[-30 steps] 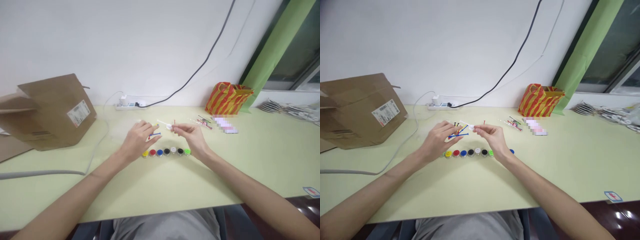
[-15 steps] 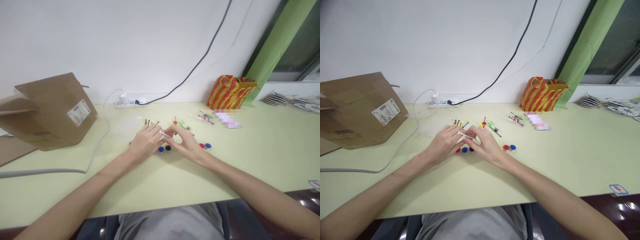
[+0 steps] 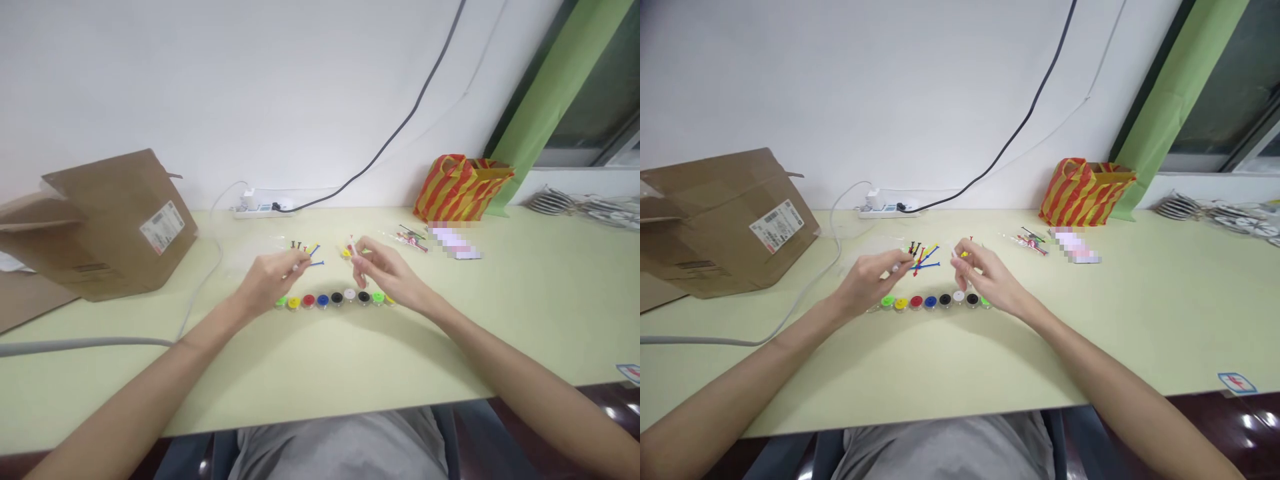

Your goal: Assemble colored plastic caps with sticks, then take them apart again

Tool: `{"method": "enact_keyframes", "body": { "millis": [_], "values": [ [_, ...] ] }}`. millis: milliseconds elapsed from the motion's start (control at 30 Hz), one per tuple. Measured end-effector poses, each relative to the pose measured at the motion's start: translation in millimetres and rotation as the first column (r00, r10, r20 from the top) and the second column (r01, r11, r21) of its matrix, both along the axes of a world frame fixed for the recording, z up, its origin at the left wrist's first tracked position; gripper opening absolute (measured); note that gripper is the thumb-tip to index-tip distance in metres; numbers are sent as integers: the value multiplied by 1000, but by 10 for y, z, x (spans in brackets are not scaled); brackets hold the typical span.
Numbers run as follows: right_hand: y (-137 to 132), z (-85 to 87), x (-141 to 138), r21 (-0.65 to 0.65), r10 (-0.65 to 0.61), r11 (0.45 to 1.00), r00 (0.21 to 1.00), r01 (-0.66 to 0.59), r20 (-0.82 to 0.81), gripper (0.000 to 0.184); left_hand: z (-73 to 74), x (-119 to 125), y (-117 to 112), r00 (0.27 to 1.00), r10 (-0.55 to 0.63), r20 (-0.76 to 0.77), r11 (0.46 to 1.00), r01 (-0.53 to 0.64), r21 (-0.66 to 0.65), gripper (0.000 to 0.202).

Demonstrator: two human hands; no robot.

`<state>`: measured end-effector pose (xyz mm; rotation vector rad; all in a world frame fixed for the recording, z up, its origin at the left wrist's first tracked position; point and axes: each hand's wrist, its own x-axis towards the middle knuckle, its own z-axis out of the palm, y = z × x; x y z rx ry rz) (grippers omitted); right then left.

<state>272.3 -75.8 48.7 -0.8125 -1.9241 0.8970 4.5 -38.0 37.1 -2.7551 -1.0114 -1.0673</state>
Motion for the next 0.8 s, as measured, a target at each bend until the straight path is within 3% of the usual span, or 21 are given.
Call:
{"method": "enact_keyframes", "body": {
  "millis": [133,267,367,467,567,667,800],
  "values": [
    [407,-102,-55,-20,-237,971,971,237,16,27,40,-199,146,969,234,-81,963,-243,-119,24],
    [944,-213,-343,-76,-174,976,941,204,289,11,34,-303,216,916,347,-202,902,-385,-197,29],
    [1126,-200,-539,55,-215,975,862,214,459,11,10,-336,242,897,350,-270,876,-416,-243,32],
    [983,-137,-539,295,-328,936,785,194,526,22,8,-346,241,907,302,-294,886,-381,-265,28],
    [641,-115,-333,450,-420,875,741,178,524,28,38,-349,220,936,229,-267,914,-302,-273,21],
    [355,-178,-48,526,-459,832,754,178,470,28,81,-362,200,966,102,-236,951,-164,-263,20],
    [277,-318,229,508,-481,815,814,278,326,24,135,-378,184,972,2,-236,944,-80,-320,22]
  ]
}}
